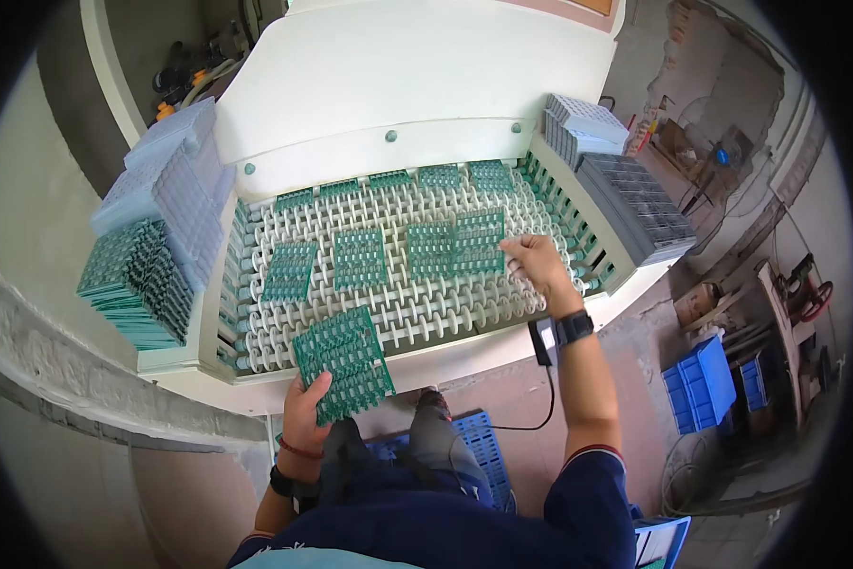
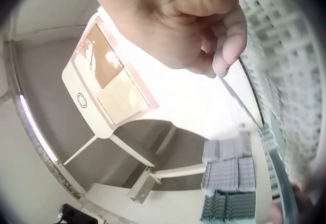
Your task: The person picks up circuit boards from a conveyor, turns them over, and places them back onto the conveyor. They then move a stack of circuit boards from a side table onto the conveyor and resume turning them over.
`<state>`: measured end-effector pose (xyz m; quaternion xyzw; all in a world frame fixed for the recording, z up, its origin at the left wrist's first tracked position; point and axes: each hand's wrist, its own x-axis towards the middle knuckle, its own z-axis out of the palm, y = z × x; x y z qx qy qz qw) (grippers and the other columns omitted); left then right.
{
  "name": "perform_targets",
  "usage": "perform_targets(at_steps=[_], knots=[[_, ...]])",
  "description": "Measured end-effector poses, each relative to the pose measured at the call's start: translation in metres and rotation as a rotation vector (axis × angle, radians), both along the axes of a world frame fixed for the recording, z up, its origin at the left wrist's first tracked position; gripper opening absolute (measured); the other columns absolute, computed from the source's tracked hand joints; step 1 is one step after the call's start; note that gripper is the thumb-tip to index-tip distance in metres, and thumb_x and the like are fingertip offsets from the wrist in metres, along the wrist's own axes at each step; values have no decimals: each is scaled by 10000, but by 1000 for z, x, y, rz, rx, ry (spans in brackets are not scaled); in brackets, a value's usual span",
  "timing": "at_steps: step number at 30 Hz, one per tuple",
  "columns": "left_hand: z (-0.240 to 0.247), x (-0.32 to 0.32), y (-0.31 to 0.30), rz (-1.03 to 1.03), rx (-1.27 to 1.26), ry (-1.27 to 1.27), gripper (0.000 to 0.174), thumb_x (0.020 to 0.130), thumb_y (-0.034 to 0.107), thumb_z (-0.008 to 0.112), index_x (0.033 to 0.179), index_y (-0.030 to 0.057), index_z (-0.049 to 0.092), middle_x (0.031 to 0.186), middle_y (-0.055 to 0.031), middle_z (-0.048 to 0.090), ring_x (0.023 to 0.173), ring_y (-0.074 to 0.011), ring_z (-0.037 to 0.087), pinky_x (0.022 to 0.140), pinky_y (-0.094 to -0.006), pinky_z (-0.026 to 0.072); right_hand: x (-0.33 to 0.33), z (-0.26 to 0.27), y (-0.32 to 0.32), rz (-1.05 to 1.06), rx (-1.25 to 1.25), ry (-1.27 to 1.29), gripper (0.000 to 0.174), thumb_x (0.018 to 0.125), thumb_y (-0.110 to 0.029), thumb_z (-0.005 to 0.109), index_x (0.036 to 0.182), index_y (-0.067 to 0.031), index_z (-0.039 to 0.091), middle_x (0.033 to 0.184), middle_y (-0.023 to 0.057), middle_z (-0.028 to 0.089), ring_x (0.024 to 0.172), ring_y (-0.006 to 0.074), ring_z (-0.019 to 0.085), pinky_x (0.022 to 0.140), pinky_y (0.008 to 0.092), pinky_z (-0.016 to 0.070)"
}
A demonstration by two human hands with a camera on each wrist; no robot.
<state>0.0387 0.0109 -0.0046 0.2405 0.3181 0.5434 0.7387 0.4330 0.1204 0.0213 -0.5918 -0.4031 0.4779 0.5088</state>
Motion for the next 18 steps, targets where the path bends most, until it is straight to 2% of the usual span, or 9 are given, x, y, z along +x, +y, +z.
perform_targets(at_steps=[2, 3, 5, 7, 9, 10, 12, 15, 18], knots=[[-1, 0, -1, -3, -1, 5, 289, 842, -2, 552, 1128, -24, 510, 1048, -109, 603, 895, -189, 612, 769, -314, 516, 24, -8, 14, -45, -63, -331, 192, 817, -188, 661, 785, -1, 634, 574, 15, 560, 469, 77, 495, 439, 209, 411], [-2, 1, -1, -1, -8, 7, 291, 842, -4, 550, 1129, -24, 509, 1049, -109, 603, 893, -189, 612, 770, -313, 515, 26, -10, 13, -49, -59, -329, 192, 817, -188, 661, 785, -1, 634, 574, 15, 560, 469, 77, 495, 439, 209, 411], [-4, 3, -1, 2, -4, 1, 291, 841, -4, 551, 1129, -24, 510, 1049, -108, 603, 890, -187, 612, 767, -309, 515, 20, -5, 8, -31, 151, -875, 224, 783, -217, 692, 806, 4, 669, 647, 30, 616, 530, 136, 550, 512, 256, 447], [-6, 6, 0, 13, -14, -5, 291, 841, -3, 552, 1128, -24, 512, 1050, -108, 603, 888, -184, 611, 765, -306, 514, -7, 0, -8, -7, 188, -812, 252, 753, -254, 723, 792, -9, 679, 716, 41, 648, 577, 152, 572, 553, 294, 457], [-6, 10, 2, -13, 3, 34, 289, 838, -4, 556, 1124, -23, 516, 1051, -107, 603, 891, -181, 609, 764, -302, 512, -52, 4, -36, 229, 166, -481, 301, 755, -290, 725, 832, -3, 674, 737, 48, 648, 598, 127, 581, 539, 272, 463], [-7, 12, 2, -21, -2, 39, 289, 838, -4, 556, 1124, -23, 516, 1051, -107, 603, 891, -181, 609, 764, -302, 512, -84, 19, -59, 353, -23, -243, 311, 780, -298, 704, 880, -6, 664, 713, 38, 628, 595, 98, 576, 498, 232, 463], [-9, 17, 6, -67, 33, 79, 313, 864, 21, 525, 1171, -19, 480, 1076, -122, 594, 925, -209, 610, 795, -341, 514, -124, 4, -88, 605, -48, -163, 269, 820, -261, 668, 911, -9, 650, 697, 36, 621, 575, 79, 581, 460, 195, 458], [-9, 22, 8, -84, 28, 75, 317, 860, 13, 529, 1171, -21, 479, 1078, -123, 594, 926, -208, 610, 797, -344, 514, -141, -3, -101, 616, -108, -21, 226, 830, -234, 656, 881, -14, 635, 683, 23, 622, 541, 87, 592, 470, 202, 476], [-2, 18, 5, -40, 23, 33, 285, 843, -10, 547, 1125, -22, 507, 1044, -106, 607, 876, -177, 616, 764, -305, 515, -96, 4, -75, 369, -57, -1, 194, 860, -177, 609, 895, 13, 627, 660, 52, 613, 519, 101, 592, 440, 208, 482]])
